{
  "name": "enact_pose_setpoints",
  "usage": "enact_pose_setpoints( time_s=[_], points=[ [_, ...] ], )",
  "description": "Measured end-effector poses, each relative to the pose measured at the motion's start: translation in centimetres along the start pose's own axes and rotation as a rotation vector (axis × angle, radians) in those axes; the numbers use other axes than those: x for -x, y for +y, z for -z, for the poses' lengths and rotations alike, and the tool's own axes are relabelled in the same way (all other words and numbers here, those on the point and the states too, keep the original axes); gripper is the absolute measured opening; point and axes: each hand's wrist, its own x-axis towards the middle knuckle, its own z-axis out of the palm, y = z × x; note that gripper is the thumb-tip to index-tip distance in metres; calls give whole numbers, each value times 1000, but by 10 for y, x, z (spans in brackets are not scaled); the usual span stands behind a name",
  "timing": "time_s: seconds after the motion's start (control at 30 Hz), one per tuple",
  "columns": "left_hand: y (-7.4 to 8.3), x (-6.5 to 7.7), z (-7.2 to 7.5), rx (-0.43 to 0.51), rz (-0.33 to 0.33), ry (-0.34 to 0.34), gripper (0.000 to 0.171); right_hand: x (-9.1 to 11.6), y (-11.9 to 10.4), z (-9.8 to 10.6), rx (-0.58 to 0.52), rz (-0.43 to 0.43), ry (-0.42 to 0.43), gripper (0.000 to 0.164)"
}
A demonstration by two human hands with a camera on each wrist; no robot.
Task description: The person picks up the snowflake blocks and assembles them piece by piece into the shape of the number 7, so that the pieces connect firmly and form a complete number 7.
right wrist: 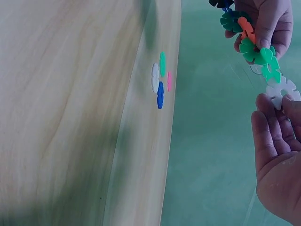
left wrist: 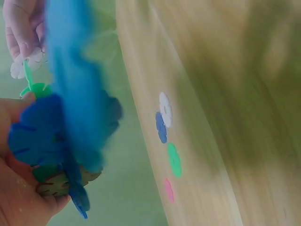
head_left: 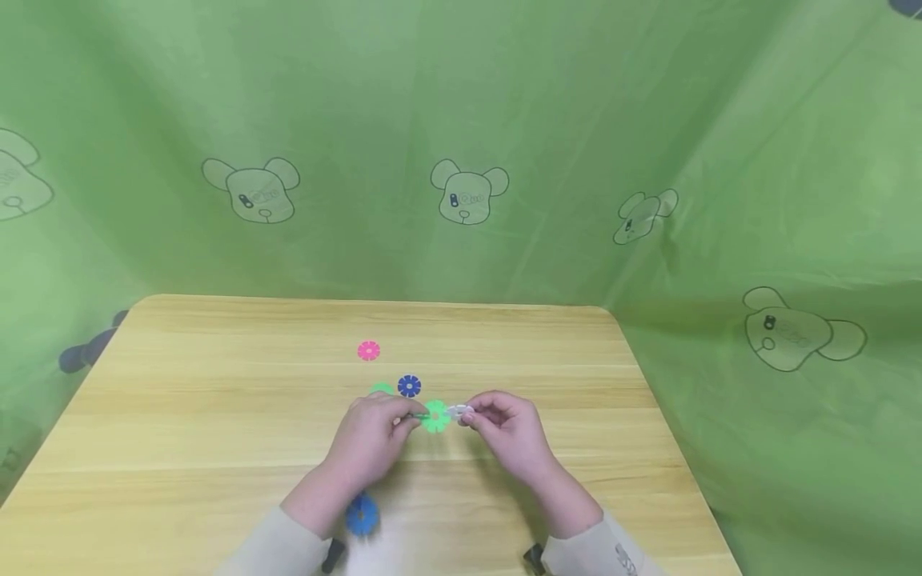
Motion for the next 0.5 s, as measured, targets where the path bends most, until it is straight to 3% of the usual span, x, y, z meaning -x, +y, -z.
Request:
enact_pose_setpoints(
  time_s=[0.5],
  points=[
    [9, -3, 7, 74, 63, -112, 8, 4, -2, 0, 36, 70, -17, 8]
  ],
)
